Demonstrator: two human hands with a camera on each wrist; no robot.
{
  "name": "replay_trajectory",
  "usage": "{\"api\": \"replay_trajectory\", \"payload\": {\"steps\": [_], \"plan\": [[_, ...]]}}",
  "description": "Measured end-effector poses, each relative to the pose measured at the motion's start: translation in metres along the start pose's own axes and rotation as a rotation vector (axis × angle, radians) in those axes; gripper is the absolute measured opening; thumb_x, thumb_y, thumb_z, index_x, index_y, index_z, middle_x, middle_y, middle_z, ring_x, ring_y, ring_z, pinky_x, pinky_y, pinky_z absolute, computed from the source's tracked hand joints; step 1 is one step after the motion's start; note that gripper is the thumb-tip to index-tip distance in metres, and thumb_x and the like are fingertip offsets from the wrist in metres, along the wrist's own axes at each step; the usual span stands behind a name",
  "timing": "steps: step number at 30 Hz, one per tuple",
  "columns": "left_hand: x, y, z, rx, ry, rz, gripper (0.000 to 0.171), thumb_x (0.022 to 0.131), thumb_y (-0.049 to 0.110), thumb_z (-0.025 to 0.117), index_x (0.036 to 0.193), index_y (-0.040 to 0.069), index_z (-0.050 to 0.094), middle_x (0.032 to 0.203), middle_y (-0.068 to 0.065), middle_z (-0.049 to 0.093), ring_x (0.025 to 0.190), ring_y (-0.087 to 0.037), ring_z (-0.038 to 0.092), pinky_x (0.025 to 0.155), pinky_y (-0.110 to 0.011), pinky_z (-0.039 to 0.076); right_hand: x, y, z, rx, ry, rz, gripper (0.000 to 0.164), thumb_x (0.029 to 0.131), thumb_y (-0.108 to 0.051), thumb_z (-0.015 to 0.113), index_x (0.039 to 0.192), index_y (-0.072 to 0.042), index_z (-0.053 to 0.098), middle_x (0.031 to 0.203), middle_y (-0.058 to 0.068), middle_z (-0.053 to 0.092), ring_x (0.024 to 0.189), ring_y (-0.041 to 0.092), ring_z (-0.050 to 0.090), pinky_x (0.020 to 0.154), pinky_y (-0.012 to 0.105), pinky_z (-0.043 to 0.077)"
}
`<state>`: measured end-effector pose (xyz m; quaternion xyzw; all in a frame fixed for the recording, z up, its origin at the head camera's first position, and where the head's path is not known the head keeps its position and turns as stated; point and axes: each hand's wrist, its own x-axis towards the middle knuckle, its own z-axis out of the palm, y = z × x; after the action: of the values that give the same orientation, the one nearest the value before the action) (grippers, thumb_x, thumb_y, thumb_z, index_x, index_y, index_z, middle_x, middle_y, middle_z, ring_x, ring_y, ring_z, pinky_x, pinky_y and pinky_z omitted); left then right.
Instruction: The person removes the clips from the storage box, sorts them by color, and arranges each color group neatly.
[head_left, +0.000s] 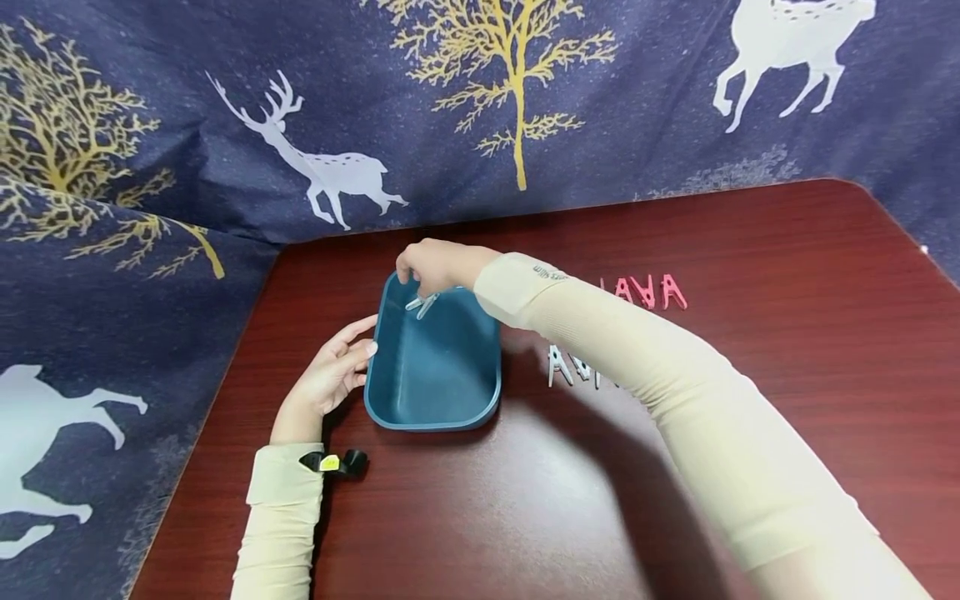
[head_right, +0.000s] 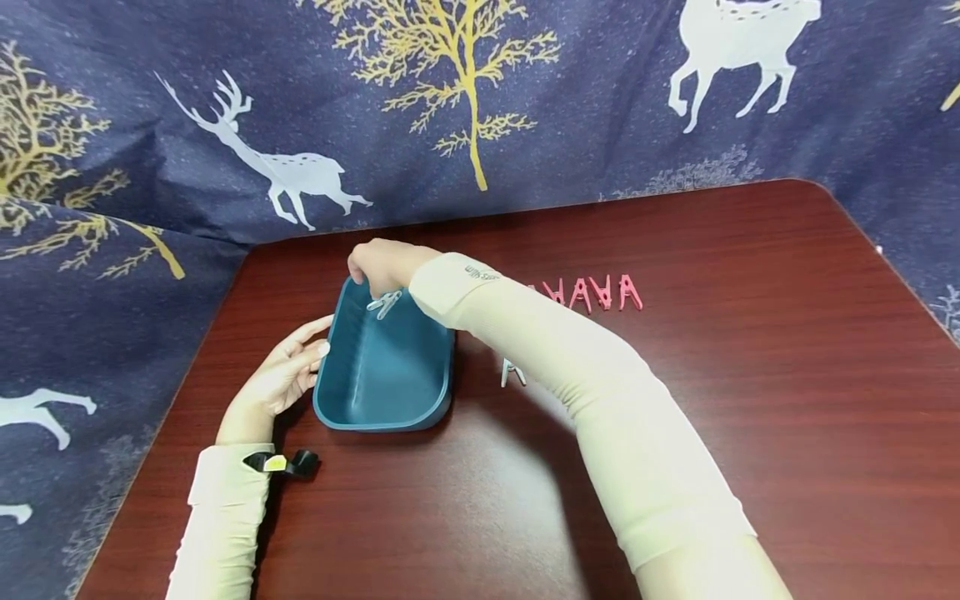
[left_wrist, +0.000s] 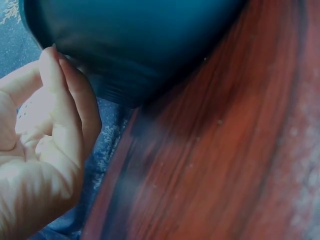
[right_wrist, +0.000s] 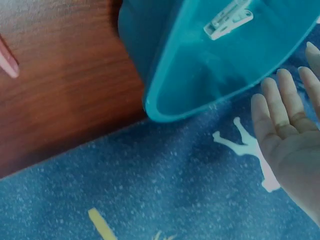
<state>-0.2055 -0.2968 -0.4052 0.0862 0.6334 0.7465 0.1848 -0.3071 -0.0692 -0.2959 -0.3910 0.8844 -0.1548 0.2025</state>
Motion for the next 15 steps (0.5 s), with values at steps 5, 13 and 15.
{"api": "replay_trajectory", "payload": {"steps": [5, 13, 15], "plan": [[0.001, -0.002, 0.0, -0.005, -0.001, 0.008, 0.043, 0.099, -0.002, 0.041, 0.14, 0.013, 0.04, 0.096, 0.002, 0.065, 0.077, -0.007, 0.065, 0.059, -0.02, 0.054, 0.008, 0.004, 0.011, -0.03, -0.004, 0.019, 0.042, 0.09, -0.004, 0.061, 0.131, -0.006, 0.054, 0.129, 0.012, 0.056, 0.109, 0.021, 0.052, 0.092, 0.031, 0.047], [0.001, 0.001, 0.001, 0.012, 0.011, 0.002, 0.043, 0.099, -0.001, 0.042, 0.14, 0.013, 0.04, 0.095, 0.003, 0.065, 0.076, -0.007, 0.064, 0.058, -0.019, 0.054, 0.019, 0.011, 0.027, -0.079, -0.047, 0.056, 0.046, 0.092, -0.011, 0.061, 0.137, -0.01, 0.049, 0.141, 0.006, 0.049, 0.127, 0.02, 0.047, 0.1, 0.031, 0.044], [0.0, 0.0, 0.001, 0.012, 0.009, 0.002, 0.044, 0.099, -0.002, 0.042, 0.14, 0.013, 0.04, 0.096, 0.003, 0.065, 0.076, -0.007, 0.064, 0.058, -0.02, 0.054, 0.021, 0.012, 0.031, -0.087, -0.053, 0.065, 0.048, 0.093, -0.011, 0.06, 0.139, -0.012, 0.047, 0.143, 0.005, 0.046, 0.13, 0.02, 0.044, 0.102, 0.031, 0.043]]}}
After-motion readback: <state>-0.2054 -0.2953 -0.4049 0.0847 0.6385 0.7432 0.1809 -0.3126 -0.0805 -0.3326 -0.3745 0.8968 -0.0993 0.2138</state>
